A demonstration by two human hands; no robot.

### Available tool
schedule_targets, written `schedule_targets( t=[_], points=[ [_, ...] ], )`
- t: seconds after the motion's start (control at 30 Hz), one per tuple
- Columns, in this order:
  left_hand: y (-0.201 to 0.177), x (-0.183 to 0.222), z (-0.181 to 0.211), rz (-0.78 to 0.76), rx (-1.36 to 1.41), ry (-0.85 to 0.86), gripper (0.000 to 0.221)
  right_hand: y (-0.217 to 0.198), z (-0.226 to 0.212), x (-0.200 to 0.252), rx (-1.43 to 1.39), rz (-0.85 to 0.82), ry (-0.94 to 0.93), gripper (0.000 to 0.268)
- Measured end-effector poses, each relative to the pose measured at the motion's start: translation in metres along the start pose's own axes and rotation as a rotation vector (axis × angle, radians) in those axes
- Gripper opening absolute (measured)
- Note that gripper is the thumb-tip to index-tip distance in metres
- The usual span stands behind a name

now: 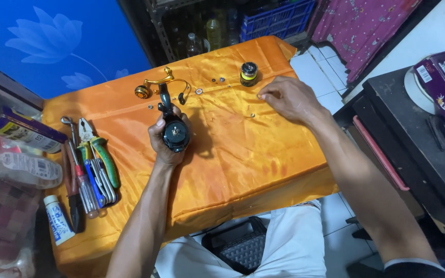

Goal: Reassembling the main body and internal components of a spinning fishing reel, including gears and washers.

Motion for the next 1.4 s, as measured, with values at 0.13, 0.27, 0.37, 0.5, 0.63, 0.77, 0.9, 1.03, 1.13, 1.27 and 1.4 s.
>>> schedule_targets(
  t=[0.13,0.27,0.37,0.5,0.63,0.77,0.9,1.03,1.13,1.27,1.4],
  points=[
    [0.008,0.001,-0.005,-0.047,-0.028,-0.1,0.042,0.012,0.023,-0.018,0.086,0.017,0.018,0.023],
    [-0.008,0.005,-0.01,0.068,0.106,-0.126,0.037,0.033,0.029,-0.032,0.17,-0.01,-0.004,0.025],
    [-0.013,0.006,-0.012,0.113,0.135,-0.13,0.031,0.034,0.028,-0.035,0.203,-0.014,0.01,0.025],
    [0.004,0.005,-0.009,-0.014,-0.066,-0.143,0.048,0.027,0.018,-0.034,0.236,-0.022,0.039,0.022],
    [0.008,0.004,-0.005,-0.04,-0.182,-0.115,0.054,0.031,0.012,-0.028,0.226,-0.013,0.028,0.023],
    [0.007,0.003,-0.005,-0.073,-0.247,-0.121,0.057,0.02,-0.019,-0.006,0.108,0.054,-0.054,0.016],
    [0.009,0.003,-0.005,-0.062,-0.122,-0.124,0.055,-0.003,-0.07,0.017,-0.16,0.271,-0.384,0.017],
    [0.016,0.002,-0.002,-0.085,-0.103,-0.104,0.055,-0.003,-0.11,0.037,-0.354,0.282,-0.496,0.018],
    [0.013,0.0,-0.003,-0.105,-0.127,-0.09,0.055,-0.003,-0.138,0.051,-0.534,0.27,-0.566,0.014],
    [0.016,0.002,-0.005,-0.092,-0.065,-0.115,0.054,0.004,-0.161,0.059,-0.752,0.185,-0.494,0.016],
    [0.019,0.0,-0.002,-0.086,-0.023,-0.13,0.054,0.033,-0.158,0.049,-1.078,-0.026,-0.344,0.024]
  ],
)
Point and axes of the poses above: each hand's wrist, its own x-axis away from the middle knuckle, its own y-axis out of the palm, z = x × y, the point moved 9 cm from there along -x, towards the middle knuckle, and after that the axes turned 3 degrees about y, right-handed, at the moved point
